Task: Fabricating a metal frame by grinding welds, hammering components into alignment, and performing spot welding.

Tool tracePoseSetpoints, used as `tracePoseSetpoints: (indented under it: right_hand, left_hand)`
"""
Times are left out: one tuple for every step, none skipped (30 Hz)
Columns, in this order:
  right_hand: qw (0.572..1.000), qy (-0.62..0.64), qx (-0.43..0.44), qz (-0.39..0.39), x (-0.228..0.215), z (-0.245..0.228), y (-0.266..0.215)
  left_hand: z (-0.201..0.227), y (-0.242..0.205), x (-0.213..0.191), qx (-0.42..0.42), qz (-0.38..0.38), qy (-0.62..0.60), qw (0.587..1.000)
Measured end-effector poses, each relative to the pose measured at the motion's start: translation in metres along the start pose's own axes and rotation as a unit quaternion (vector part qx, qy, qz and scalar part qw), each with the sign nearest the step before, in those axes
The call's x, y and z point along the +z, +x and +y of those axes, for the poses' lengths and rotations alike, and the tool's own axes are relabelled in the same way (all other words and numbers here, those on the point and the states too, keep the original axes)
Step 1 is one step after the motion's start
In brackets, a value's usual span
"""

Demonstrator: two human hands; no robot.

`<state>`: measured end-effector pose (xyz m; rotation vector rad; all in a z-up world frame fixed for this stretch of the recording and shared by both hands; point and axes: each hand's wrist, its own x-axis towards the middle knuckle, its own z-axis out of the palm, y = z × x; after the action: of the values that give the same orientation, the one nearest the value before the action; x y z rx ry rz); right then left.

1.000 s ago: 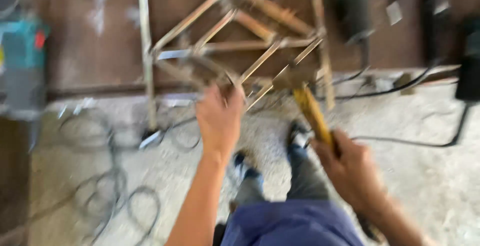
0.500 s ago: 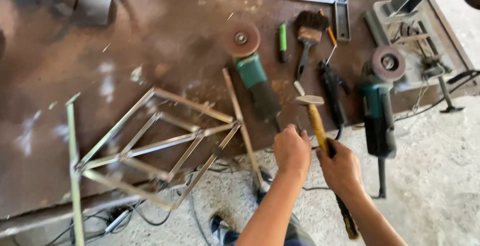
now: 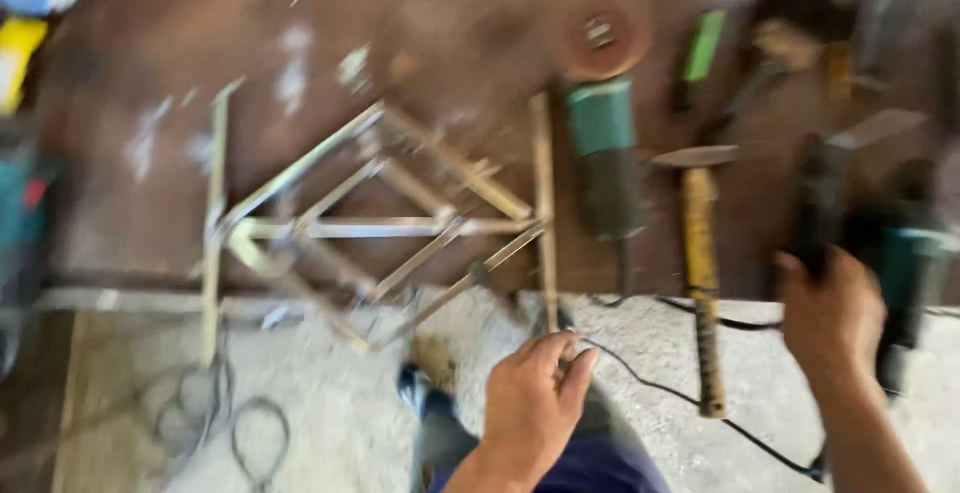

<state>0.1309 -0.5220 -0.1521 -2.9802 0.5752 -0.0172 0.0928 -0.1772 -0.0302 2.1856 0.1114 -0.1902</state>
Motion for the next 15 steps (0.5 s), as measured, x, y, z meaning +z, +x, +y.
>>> tracePoseSetpoints:
  right_hand:
    - [1.000,0.002,-0.010,-0.004,-0.010,0.000,-0.015]
    - [0.996,0.086,0.023,-0.021,-0.020,0.001,-0.030]
    - [0.983,0.166,0.062,-0.042,-0.033,0.003,-0.051]
    - [0.983,0.164,0.059,-0.049,-0.039,-0.004,-0.072]
    - [0.989,0.132,0.061,-0.037,-0.048,-0.008,-0.092]
    - [0.993,0.101,0.063,-0.025,-0.057,-0.012,-0.112]
    - [0.991,0.105,0.080,-0.005,-0.029,0.013,-0.133]
    - [0.970,0.177,0.164,0.017,-0.001,0.036,-0.156]
    - [0.940,0.250,0.233,0.012,0.024,0.059,-0.185]
    - [0.938,0.252,0.237,0.007,0.021,0.040,-0.202]
    - [0.923,0.311,0.226,0.016,0.014,0.025,-0.216]
    - [0.904,0.369,0.214,0.026,0.004,0.010,-0.229]
    - [0.900,0.378,0.211,0.042,0.022,0.015,-0.228]
    - [0.909,0.315,0.257,-0.090,0.040,0.022,-0.224]
    - [0.892,0.244,0.308,-0.223,0.053,0.035,-0.231]
  left_hand:
    - [-0.013,-0.010,-0.009,-0.008,0.008,0.001,1.000]
    - [-0.026,-0.020,-0.019,-0.032,0.015,-0.001,0.999]
    - [-0.038,-0.032,-0.029,-0.056,0.015,-0.002,0.998]
    - [-0.050,-0.042,-0.041,-0.064,0.016,-0.002,0.998]
    - [-0.063,-0.048,-0.050,-0.081,0.006,0.021,0.996]
    - [-0.074,-0.052,-0.057,-0.098,-0.004,0.043,0.994]
    - [-0.095,-0.051,-0.056,-0.072,-0.011,0.043,0.996]
    - [-0.117,-0.049,-0.054,-0.088,-0.030,0.051,0.994]
    - [-0.135,-0.068,-0.057,-0.131,-0.046,0.064,0.988]
    - [-0.140,-0.068,-0.073,-0.133,-0.048,0.069,0.987]
    - [-0.143,-0.064,-0.085,-0.068,-0.049,0.055,0.995]
    - [-0.143,-0.059,-0.096,-0.003,-0.049,0.040,0.998]
    - [-0.140,-0.044,-0.112,0.016,-0.043,0.041,0.998]
    - [-0.136,-0.029,-0.127,-0.053,-0.092,0.066,0.992]
    - [-0.131,-0.025,-0.139,-0.133,-0.146,0.089,0.976]
